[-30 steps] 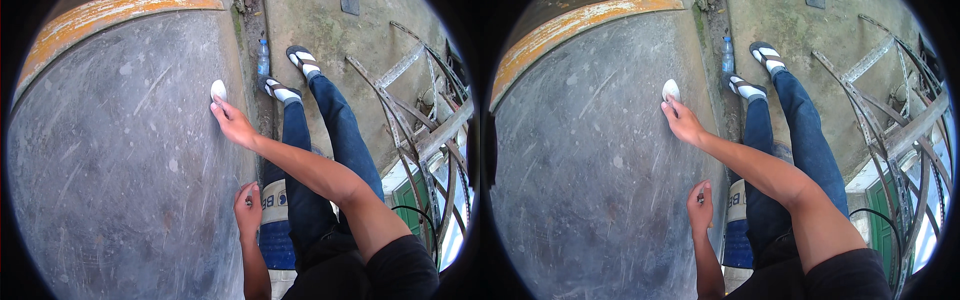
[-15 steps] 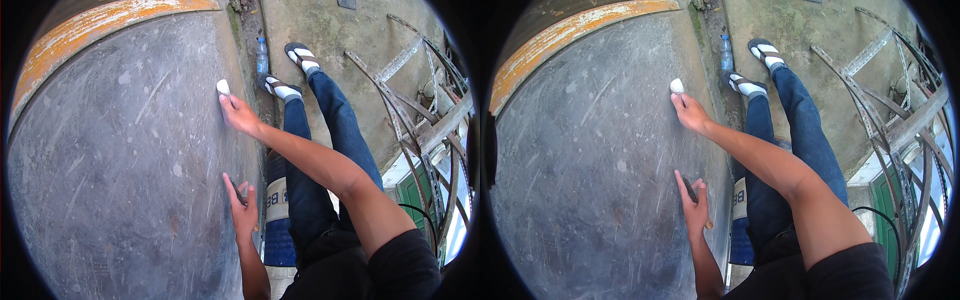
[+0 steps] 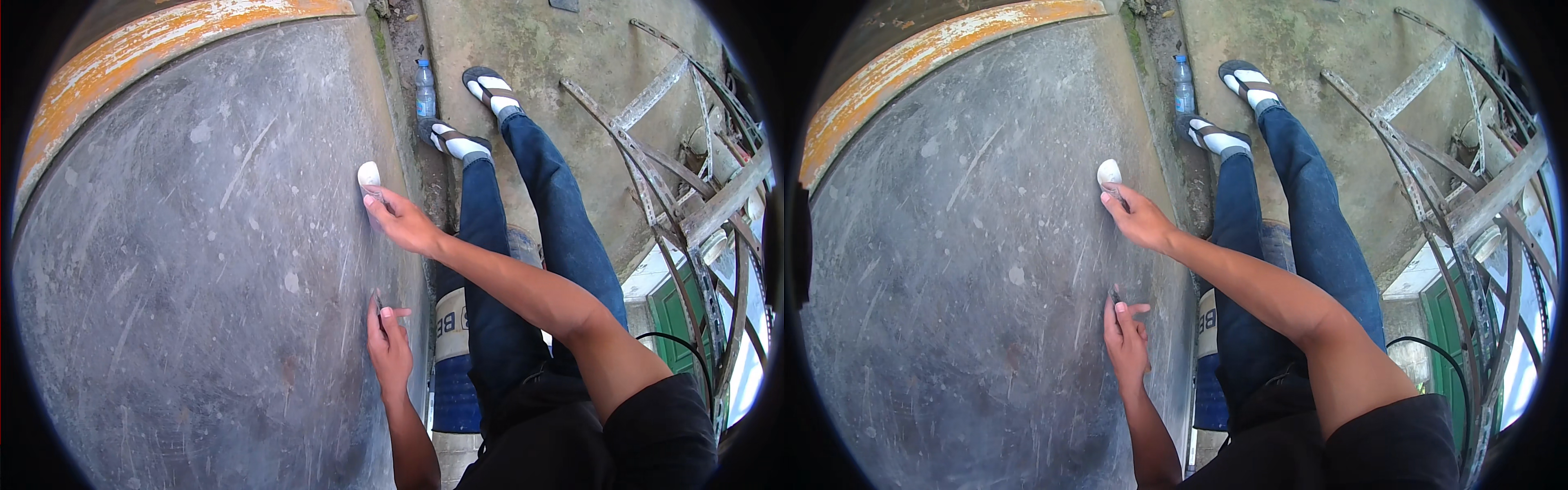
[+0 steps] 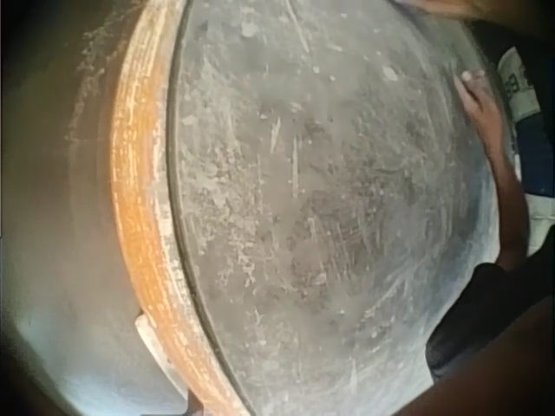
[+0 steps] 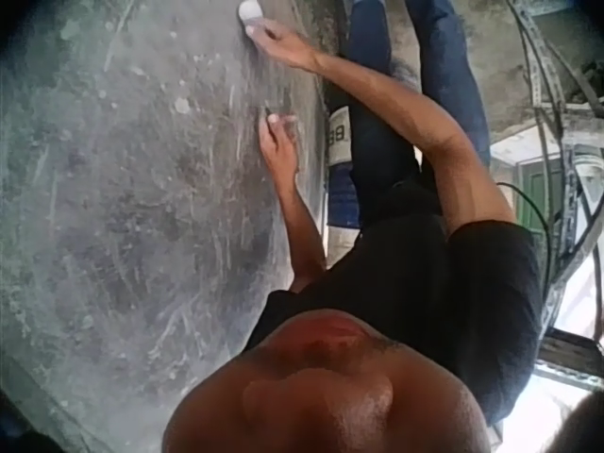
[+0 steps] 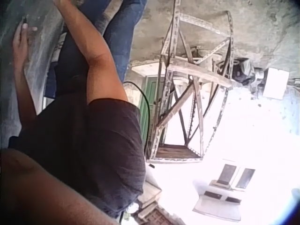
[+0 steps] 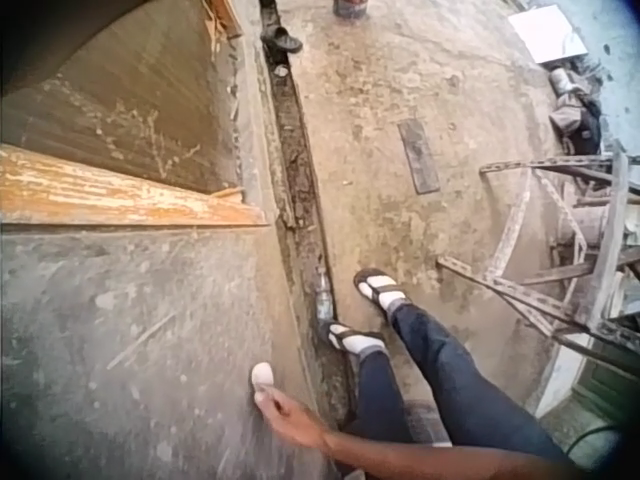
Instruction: Scraping and sanding an outdoor wall to prepare it for painting.
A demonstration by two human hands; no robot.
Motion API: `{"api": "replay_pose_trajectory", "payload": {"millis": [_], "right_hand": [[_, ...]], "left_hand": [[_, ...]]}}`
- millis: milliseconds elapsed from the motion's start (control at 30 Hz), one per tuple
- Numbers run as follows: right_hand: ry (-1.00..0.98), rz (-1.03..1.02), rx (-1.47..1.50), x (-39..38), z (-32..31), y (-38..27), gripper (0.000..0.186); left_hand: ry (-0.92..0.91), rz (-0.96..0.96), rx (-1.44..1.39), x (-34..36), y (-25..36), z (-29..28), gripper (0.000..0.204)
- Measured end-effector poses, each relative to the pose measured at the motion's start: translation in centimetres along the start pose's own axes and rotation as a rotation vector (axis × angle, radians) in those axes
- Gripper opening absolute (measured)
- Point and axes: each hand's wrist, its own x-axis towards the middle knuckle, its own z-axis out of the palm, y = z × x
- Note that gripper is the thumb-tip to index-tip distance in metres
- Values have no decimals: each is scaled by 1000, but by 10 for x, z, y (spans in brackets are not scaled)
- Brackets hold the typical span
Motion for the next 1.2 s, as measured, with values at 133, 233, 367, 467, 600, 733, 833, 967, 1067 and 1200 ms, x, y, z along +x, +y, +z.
{"api": "replay_pose_trajectory", "payload": {"millis": [133, 233, 367, 467, 600, 733, 833, 967, 1067, 1200], "right_hand": [[-37, 18, -3, -5, 10, -6, 57], [-46, 21, -32, -7, 11, -7, 59], [-60, -31, -32, -7, 17, -3, 61], [15, -77, -57, 3, 25, 3, 60], [258, -173, -42, 86, 5, -23, 59], [235, -191, -60, 102, 0, -47, 61], [169, -190, -38, 64, 15, -22, 59], [136, -173, -77, 73, 6, -25, 60], [269, -212, -85, 124, -15, -58, 59], [210, -206, -72, 114, -11, -77, 56]], "left_hand": [[68, 43, -2, 0, 0, -3, 49], [85, 30, -12, 2, 2, -4, 48], [102, 70, 0, 3, -6, -7, 48], [105, 61, 14, 1, -5, -8, 47], [79, 63, 20, 2, -7, -5, 46], [88, 79, 16, 2, -13, -8, 46], [100, 61, 11, 2, -13, -9, 46], [87, 51, 15, 0, -9, -9, 46], [71, 67, 12, -1, -8, -5, 46], [79, 24, -4, -4, -15, -9, 46]]}}
